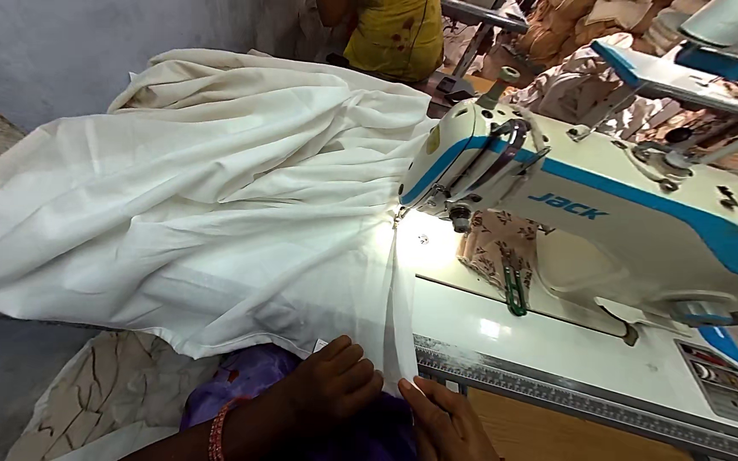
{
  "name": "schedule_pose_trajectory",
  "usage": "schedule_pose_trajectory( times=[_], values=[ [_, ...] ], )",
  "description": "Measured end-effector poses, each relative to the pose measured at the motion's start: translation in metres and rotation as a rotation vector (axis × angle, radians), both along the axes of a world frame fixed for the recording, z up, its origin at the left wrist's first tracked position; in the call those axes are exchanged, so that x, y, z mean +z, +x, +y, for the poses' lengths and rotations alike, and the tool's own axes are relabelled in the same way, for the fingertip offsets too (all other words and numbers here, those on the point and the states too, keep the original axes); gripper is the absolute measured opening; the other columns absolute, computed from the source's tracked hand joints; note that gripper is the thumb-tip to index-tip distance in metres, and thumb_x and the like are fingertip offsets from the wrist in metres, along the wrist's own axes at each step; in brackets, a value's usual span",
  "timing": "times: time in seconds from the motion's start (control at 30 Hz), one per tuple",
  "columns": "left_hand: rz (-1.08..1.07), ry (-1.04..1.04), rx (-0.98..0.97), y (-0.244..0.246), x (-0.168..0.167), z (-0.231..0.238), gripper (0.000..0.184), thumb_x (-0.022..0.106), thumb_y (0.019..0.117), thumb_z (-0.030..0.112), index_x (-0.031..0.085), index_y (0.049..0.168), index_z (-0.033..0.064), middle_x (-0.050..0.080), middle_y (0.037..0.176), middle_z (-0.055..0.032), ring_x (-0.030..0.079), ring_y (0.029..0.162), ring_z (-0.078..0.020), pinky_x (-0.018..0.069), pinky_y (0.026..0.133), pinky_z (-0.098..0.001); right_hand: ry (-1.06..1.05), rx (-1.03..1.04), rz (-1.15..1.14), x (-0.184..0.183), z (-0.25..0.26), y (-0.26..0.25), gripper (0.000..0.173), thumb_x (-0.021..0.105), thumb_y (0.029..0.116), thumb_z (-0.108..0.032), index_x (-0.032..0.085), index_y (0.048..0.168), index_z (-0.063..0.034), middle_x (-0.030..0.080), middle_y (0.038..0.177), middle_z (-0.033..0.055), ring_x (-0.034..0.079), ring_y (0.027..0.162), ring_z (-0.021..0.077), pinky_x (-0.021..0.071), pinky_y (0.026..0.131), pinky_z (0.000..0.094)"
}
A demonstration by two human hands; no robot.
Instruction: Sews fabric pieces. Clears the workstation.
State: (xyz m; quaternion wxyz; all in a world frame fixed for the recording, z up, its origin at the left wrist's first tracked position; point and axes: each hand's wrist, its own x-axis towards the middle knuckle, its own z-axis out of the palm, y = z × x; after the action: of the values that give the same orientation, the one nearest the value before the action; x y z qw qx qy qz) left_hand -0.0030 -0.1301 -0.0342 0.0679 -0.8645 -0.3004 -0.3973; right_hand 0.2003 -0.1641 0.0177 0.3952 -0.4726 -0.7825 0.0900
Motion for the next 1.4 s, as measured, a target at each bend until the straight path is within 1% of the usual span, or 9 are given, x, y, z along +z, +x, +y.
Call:
schedule_pose_trajectory(
  times=[0.13, 0.33, 0.43, 0.63, 0.73, 0.8, 1.03, 1.27, 1.4],
  values=[
    [-0.026, -0.017, -0.041, -0.003, 0.000, -0.001, 0.017, 0.051, 0.1028, 0.005, 0.068, 0.101, 0.0091, 0.067, 0.094, -0.0060, 0.063, 0.095, -0.0212, 0.0501, 0.092, -0.0321, -0.009, -0.015, -0.041, -0.001, -0.001, 0.001, 0.015, 0.063, 0.0973, -0.013, 0.077, 0.102, -0.0121, 0.065, 0.088, 0.0116, 0.062, 0.090, 0.0131, 0.0481, 0.086, 0.0144],
    [-0.031, -0.008, -0.059, -0.004, -0.001, -0.001, 0.017, 0.051, 0.1027, 0.004, 0.068, 0.101, 0.0076, 0.066, 0.088, -0.0058, 0.062, 0.086, -0.0203, 0.0502, 0.088, -0.0311, 0.053, -0.012, -0.063, -0.003, -0.001, -0.004, 0.016, 0.062, 0.0945, -0.012, 0.075, 0.100, -0.0039, 0.066, 0.087, 0.0100, 0.062, 0.089, 0.0133, 0.0487, 0.086, 0.0154],
    [-0.029, 0.000, -0.060, -0.004, -0.001, 0.000, 0.018, 0.051, 0.1026, 0.004, 0.068, 0.101, 0.0075, 0.066, 0.087, -0.0057, 0.062, 0.085, -0.0200, 0.0504, 0.088, -0.0309, 0.083, -0.011, -0.073, -0.003, 0.000, -0.005, 0.011, 0.067, 0.0941, -0.011, 0.076, 0.096, -0.0050, 0.066, 0.085, 0.0088, 0.062, 0.089, 0.0133, 0.0489, 0.087, 0.0154],
    [-0.032, 0.015, -0.070, -0.004, 0.000, 0.001, 0.017, 0.052, 0.1026, 0.003, 0.068, 0.099, 0.0064, 0.066, 0.086, -0.0060, 0.061, 0.083, -0.0201, 0.0502, 0.084, -0.0303, 0.064, 0.031, -0.099, 0.005, 0.006, -0.010, 0.005, 0.066, 0.0918, -0.007, 0.070, 0.094, -0.0065, 0.067, 0.084, 0.0074, 0.064, 0.085, 0.0142, 0.0505, 0.084, 0.0163],
    [-0.025, 0.010, -0.074, -0.006, 0.000, 0.001, 0.017, 0.052, 0.1033, 0.006, 0.068, 0.098, 0.0083, 0.067, 0.090, -0.0056, 0.064, 0.094, -0.0208, 0.0504, 0.095, -0.0325, -0.061, 0.170, -0.187, 0.015, 0.013, -0.005, 0.008, 0.067, 0.0894, -0.006, 0.075, 0.089, -0.0071, 0.071, 0.086, 0.0087, 0.067, 0.088, 0.0188, 0.0531, 0.084, 0.0217],
    [-0.027, 0.006, -0.085, -0.005, -0.001, 0.001, 0.017, 0.052, 0.1034, 0.006, 0.067, 0.096, 0.0086, 0.067, 0.088, -0.0053, 0.066, 0.092, -0.0205, 0.0502, 0.099, -0.0335, -0.077, 0.272, -0.245, 0.016, 0.021, -0.001, 0.011, 0.065, 0.0917, -0.007, 0.075, 0.088, -0.0092, 0.073, 0.087, 0.0070, 0.069, 0.088, 0.0190, 0.0546, 0.082, 0.0235],
    [0.018, 0.024, -0.127, 0.003, -0.002, 0.012, 0.019, 0.051, 0.1022, 0.003, 0.068, 0.093, 0.0056, 0.065, 0.079, -0.0058, 0.064, 0.080, -0.0203, 0.0517, 0.090, -0.0323, -0.018, 0.363, -0.320, 0.008, 0.051, 0.004, 0.008, 0.059, 0.0943, -0.012, 0.064, 0.088, -0.0107, 0.066, 0.076, 0.0036, 0.065, 0.068, 0.0153, 0.0539, 0.059, 0.0230],
    [0.029, 0.089, -0.115, 0.006, 0.002, 0.035, 0.019, 0.053, 0.0995, 0.000, 0.068, 0.089, 0.0040, 0.065, 0.079, -0.0071, 0.061, 0.076, -0.0208, 0.0510, 0.080, -0.0310, -0.057, 0.362, -0.199, -0.004, 0.076, 0.011, 0.003, 0.059, 0.0941, -0.014, 0.061, 0.093, -0.0134, 0.070, 0.087, 0.0018, 0.066, 0.074, 0.0092, 0.0546, 0.065, 0.0179],
    [0.003, 0.015, -0.114, 0.000, 0.008, 0.045, 0.017, 0.054, 0.1000, 0.003, 0.070, 0.096, 0.0054, 0.068, 0.084, -0.0073, 0.065, 0.082, -0.0221, 0.0528, 0.085, -0.0323, -0.056, 0.304, -0.196, -0.004, 0.086, 0.008, 0.005, 0.060, 0.0928, -0.014, 0.063, 0.090, -0.0110, 0.071, 0.086, 0.0031, 0.067, 0.072, 0.0100, 0.0553, 0.065, 0.0189]
  ],
)
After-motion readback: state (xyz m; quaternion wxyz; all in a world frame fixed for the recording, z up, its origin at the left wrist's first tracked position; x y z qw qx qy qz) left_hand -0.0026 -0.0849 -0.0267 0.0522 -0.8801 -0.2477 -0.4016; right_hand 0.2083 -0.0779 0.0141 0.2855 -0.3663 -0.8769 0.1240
